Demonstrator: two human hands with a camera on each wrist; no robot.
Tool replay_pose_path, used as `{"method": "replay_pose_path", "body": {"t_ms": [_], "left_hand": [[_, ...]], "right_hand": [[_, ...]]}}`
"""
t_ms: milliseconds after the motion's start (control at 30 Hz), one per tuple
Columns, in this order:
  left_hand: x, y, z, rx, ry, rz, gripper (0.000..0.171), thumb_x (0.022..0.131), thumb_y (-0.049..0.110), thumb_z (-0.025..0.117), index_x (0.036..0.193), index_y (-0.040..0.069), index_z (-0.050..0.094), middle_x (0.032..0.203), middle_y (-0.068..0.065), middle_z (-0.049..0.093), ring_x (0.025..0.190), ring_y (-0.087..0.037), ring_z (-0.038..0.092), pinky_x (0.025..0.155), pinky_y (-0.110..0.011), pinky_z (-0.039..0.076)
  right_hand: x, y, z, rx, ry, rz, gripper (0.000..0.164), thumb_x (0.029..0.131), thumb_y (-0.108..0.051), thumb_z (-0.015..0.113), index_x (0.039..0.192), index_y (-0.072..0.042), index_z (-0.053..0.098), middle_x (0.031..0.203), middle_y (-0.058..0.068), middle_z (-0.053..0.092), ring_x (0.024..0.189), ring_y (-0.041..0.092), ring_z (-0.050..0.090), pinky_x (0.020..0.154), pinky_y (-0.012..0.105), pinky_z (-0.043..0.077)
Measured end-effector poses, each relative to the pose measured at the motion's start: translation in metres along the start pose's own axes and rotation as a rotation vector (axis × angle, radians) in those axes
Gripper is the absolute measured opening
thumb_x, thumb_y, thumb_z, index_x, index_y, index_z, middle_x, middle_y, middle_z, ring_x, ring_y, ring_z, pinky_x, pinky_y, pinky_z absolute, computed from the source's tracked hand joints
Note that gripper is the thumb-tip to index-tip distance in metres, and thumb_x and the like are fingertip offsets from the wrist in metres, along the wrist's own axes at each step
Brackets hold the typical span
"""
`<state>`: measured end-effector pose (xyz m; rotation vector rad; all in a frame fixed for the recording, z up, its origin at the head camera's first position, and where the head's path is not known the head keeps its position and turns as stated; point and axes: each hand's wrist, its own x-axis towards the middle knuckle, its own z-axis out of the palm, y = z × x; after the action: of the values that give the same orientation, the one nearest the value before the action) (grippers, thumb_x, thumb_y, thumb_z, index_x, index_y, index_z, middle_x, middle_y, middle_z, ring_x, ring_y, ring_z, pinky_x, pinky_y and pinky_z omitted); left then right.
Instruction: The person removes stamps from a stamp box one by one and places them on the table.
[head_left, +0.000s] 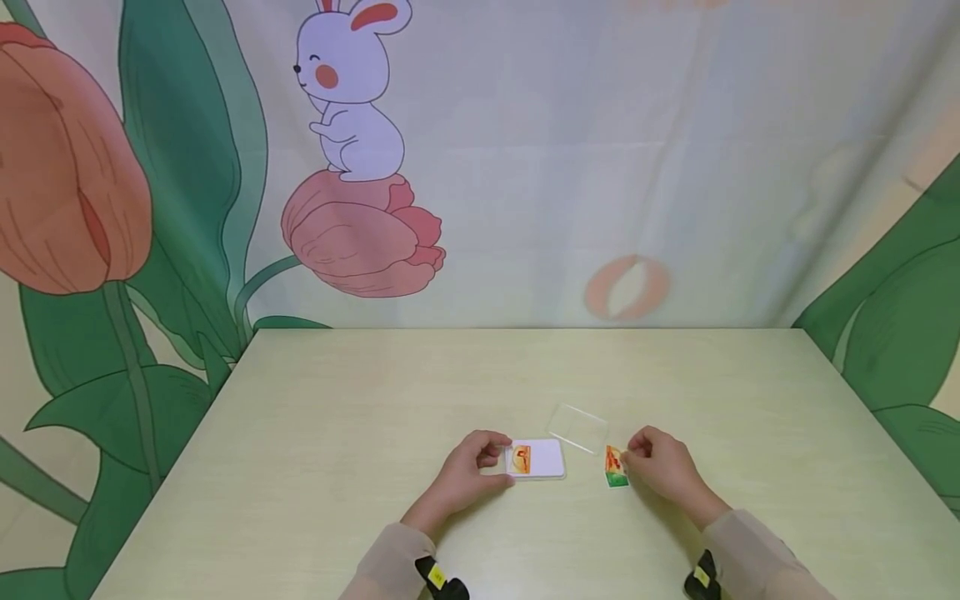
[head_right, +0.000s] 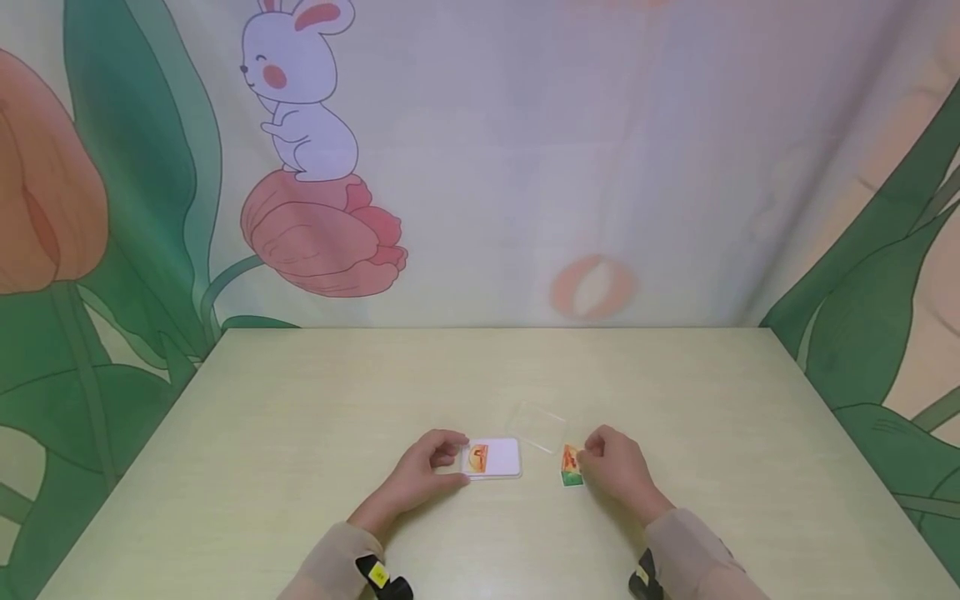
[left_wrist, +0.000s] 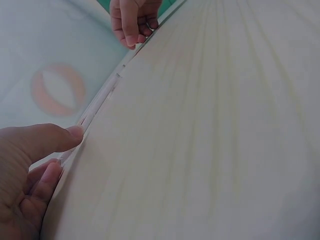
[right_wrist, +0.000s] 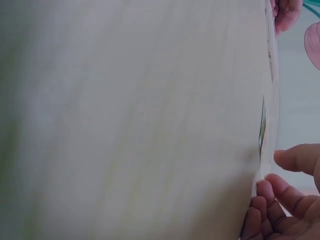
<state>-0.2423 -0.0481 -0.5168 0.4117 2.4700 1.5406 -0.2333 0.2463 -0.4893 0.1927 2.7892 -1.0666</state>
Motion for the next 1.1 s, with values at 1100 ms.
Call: {"method": "replay_pose_path", "body": {"t_ms": [1100], "left_hand": [[-0.001, -0.003, -0.001, -0.007, 0.005, 0.069, 0.045, 0.075, 0.004, 0.076, 0.117, 0.001, 0.058, 0.105, -0.009, 0.054, 0.091, -0.016, 0.050, 0.082, -0.022, 0.046]], "right_hand": [[-0.014, -0.016, 0.004, -0.015, 0.031, -0.045, 0.016, 0.085, -0.014, 0.066, 0.091, -0.002, 0.057, 0.078, 0.004, 0.054, 0.073, 0.018, 0.048, 0.062, 0.026, 0.040]]}}
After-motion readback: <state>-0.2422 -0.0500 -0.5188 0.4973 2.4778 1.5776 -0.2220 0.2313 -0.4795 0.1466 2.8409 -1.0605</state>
